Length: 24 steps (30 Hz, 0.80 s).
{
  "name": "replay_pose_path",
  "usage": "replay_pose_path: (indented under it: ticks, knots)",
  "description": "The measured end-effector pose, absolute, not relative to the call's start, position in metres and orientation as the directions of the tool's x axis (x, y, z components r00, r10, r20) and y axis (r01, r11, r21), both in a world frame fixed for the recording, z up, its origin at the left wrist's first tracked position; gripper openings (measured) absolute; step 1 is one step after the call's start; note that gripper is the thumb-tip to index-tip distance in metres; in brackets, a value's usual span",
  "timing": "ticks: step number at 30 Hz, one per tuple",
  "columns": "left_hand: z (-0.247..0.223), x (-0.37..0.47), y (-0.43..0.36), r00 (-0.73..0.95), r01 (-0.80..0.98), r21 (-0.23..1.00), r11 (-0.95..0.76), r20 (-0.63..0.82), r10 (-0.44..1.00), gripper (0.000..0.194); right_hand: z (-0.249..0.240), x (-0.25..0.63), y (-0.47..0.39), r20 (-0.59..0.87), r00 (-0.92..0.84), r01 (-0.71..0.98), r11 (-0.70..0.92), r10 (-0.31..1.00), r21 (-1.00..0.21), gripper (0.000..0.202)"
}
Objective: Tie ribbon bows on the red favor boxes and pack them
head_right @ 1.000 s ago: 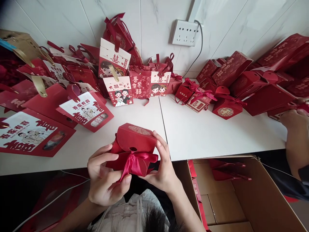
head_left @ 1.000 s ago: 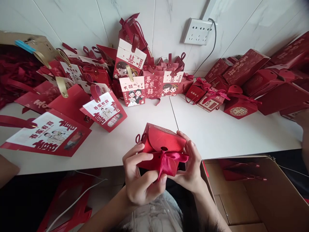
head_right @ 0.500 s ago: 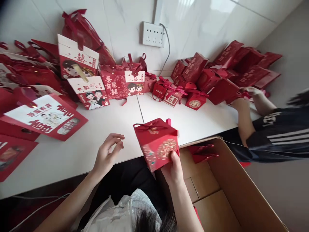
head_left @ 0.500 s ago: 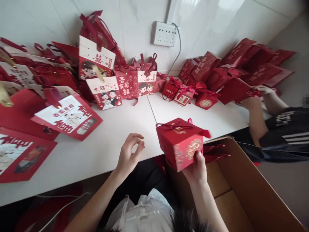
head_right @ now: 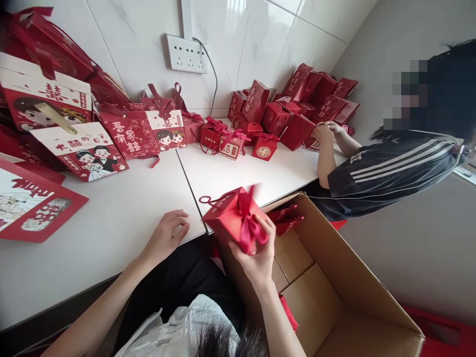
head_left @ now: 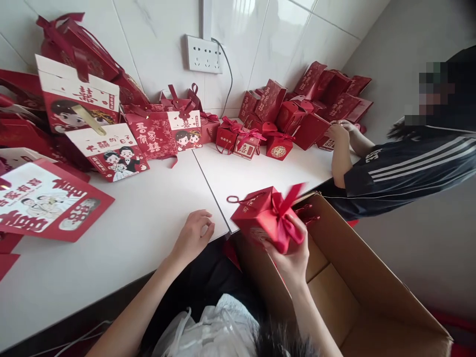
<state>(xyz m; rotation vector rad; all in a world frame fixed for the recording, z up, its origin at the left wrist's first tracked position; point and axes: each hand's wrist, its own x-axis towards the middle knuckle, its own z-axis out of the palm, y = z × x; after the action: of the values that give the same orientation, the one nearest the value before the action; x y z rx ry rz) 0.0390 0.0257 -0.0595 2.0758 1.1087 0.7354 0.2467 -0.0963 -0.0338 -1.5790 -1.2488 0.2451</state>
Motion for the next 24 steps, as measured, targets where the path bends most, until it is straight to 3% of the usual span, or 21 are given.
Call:
replay_pose_path:
  ticks: [3,6,12,17,20,24]
  knots:
    - [-0.061,0.039,0.026,0.457,0.467,0.789,-0.399,0.170,0.873,0.022,-0.024,0.250,-0.099,0.615,0.405,0.790,0.080,0.677,-0.608,0.067]
    - [-0.057,0.042,0.025,0.442,0.438,0.824,-0.360,0.151,0.884,0.023,-0.021,0.256,-0.101,0.632,0.317,0.819,0.132,0.707,-0.559,0.076]
    - [-0.017,0.056,0.015,0.427,0.305,0.921,-0.244,0.097,0.899,0.028,-0.031,0.259,-0.104,0.608,0.303,0.707,0.255,0.733,-0.660,0.104]
    - [0.008,0.082,0.014,0.592,0.218,0.864,-0.455,0.254,0.765,0.030,-0.027,0.258,-0.110,0.532,0.236,0.662,0.266,0.813,-0.701,0.101]
    - [0.011,0.095,0.010,0.660,0.221,0.822,-0.525,0.270,0.701,0.016,-0.026,0.260,-0.115,0.451,0.261,0.601,0.222,0.853,-0.768,0.099]
    - [0.010,0.100,-0.006,0.607,0.237,0.935,-0.265,0.070,0.792,0.024,-0.027,0.262,-0.122,0.354,0.319,0.550,0.132,0.879,-0.824,0.103]
